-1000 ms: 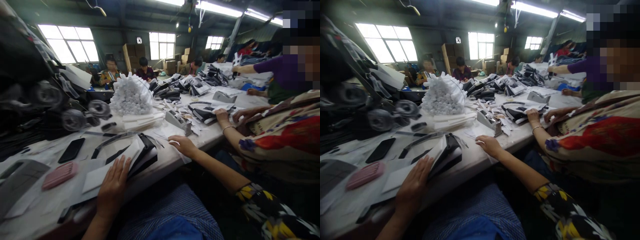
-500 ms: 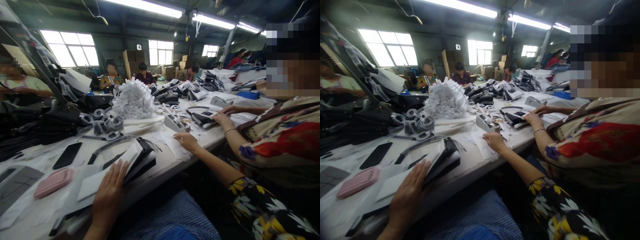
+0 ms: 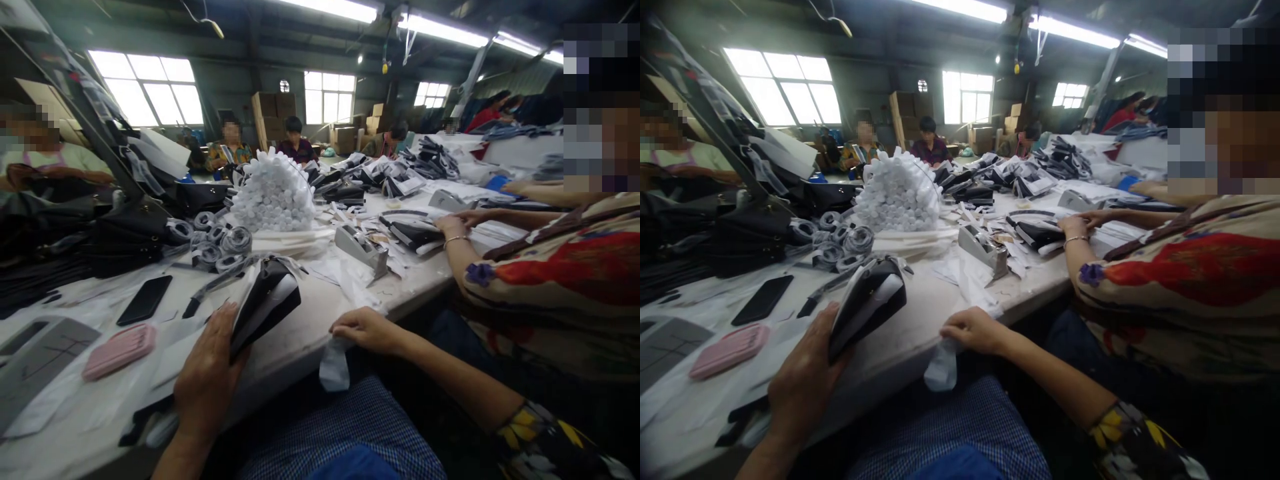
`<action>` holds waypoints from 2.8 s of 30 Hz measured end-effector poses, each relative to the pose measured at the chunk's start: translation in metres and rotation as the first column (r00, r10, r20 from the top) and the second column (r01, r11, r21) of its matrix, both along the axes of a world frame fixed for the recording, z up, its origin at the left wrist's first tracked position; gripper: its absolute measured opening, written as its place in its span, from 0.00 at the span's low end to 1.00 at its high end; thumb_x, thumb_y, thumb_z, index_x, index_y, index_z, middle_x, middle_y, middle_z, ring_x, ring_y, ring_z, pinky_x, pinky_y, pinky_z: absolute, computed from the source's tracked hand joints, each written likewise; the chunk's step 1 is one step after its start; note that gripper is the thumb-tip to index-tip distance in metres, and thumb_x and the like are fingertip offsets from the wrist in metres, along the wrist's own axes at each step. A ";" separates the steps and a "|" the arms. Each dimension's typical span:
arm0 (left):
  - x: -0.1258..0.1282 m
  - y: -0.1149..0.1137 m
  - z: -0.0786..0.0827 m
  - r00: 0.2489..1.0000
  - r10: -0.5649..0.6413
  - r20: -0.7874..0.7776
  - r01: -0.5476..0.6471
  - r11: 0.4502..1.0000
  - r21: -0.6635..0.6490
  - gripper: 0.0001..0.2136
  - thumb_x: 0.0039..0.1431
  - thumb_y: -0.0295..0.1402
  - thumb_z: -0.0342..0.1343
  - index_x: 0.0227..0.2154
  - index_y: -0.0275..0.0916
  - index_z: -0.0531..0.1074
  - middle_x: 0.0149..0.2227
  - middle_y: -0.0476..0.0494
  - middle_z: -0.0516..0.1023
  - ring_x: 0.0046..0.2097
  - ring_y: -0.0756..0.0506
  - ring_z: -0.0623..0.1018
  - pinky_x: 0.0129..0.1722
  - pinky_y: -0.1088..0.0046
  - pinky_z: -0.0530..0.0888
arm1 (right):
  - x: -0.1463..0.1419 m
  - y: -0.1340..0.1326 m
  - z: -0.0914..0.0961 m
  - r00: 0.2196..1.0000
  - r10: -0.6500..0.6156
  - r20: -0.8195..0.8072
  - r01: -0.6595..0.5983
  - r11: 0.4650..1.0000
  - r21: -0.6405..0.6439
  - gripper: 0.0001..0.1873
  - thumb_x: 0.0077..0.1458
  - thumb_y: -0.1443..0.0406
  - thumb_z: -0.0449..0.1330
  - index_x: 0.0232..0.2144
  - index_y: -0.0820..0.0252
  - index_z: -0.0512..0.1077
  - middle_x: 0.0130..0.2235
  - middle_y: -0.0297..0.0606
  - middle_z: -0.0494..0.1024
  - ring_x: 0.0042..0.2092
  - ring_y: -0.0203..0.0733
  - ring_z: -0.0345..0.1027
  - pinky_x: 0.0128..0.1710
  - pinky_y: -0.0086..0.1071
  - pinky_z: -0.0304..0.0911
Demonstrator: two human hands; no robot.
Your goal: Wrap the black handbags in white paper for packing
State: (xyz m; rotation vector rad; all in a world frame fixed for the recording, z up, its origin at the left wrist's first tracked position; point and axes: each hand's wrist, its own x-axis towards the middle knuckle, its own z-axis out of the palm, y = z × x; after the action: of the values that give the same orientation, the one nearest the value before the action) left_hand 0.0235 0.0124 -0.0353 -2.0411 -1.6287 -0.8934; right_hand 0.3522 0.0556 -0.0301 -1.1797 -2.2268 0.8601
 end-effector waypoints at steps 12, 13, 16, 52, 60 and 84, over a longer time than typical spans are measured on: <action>0.002 0.001 0.000 1.000 -0.021 0.018 0.021 1.000 0.010 0.36 0.63 0.31 0.56 0.70 0.46 0.46 0.67 0.40 0.62 0.63 0.38 0.69 0.61 0.62 0.68 | -0.047 0.029 -0.046 0.911 0.305 0.277 -0.386 0.866 0.318 0.24 0.68 0.63 0.49 0.64 0.61 0.64 0.66 0.45 0.63 0.69 0.47 0.52 0.69 0.45 0.48; 0.002 0.001 0.000 1.000 -0.022 0.019 0.022 1.000 0.011 0.36 0.63 0.30 0.56 0.70 0.46 0.45 0.67 0.40 0.62 0.63 0.38 0.69 0.61 0.62 0.68 | -0.057 0.037 -0.042 0.884 0.381 0.272 -0.457 0.828 0.325 0.24 0.68 0.64 0.50 0.64 0.60 0.64 0.66 0.44 0.64 0.68 0.46 0.53 0.68 0.43 0.49; 0.003 0.002 -0.001 1.000 -0.028 0.008 0.028 1.000 0.004 0.37 0.63 0.30 0.56 0.70 0.46 0.45 0.67 0.40 0.62 0.64 0.38 0.68 0.62 0.60 0.68 | -0.088 0.069 -0.031 0.830 0.484 0.277 -0.555 0.765 0.327 0.21 0.64 0.66 0.53 0.58 0.59 0.70 0.61 0.42 0.71 0.63 0.45 0.62 0.64 0.39 0.55; 0.068 -0.030 -0.034 0.959 0.039 -0.281 -0.034 0.999 0.022 0.24 0.68 0.28 0.43 0.65 0.49 0.60 0.64 0.43 0.68 0.61 0.35 0.71 0.54 0.56 0.77 | -0.195 0.182 0.023 0.784 -0.104 0.612 0.092 0.994 0.051 0.19 0.43 0.58 0.73 0.35 0.66 0.80 0.44 0.59 0.81 0.51 0.62 0.74 0.48 0.43 0.70; 0.069 -0.032 -0.035 0.963 0.029 -0.268 -0.028 1.000 0.009 0.25 0.67 0.26 0.45 0.66 0.48 0.59 0.64 0.42 0.67 0.62 0.35 0.70 0.56 0.55 0.76 | -0.174 0.200 0.016 0.944 -0.025 0.328 0.077 0.986 -0.145 0.10 0.51 0.63 0.69 0.24 0.62 0.73 0.25 0.34 0.79 0.31 0.38 0.75 0.32 0.27 0.69; 0.060 -0.026 -0.033 0.965 -0.038 -0.259 0.012 0.995 -0.102 0.24 0.67 0.26 0.46 0.64 0.41 0.61 0.67 0.42 0.62 0.65 0.34 0.66 0.60 0.51 0.70 | -0.041 0.025 0.017 0.891 0.451 0.056 -0.397 0.713 0.578 0.19 0.64 0.72 0.51 0.52 0.56 0.74 0.51 0.38 0.80 0.58 0.40 0.71 0.64 0.42 0.60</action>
State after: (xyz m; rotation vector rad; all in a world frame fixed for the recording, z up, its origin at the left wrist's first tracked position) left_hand 0.0831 -0.0131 -0.0683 -2.1457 -1.5328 -0.5326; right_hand 0.3109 0.0804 -0.0131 -0.3320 -2.4624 0.3130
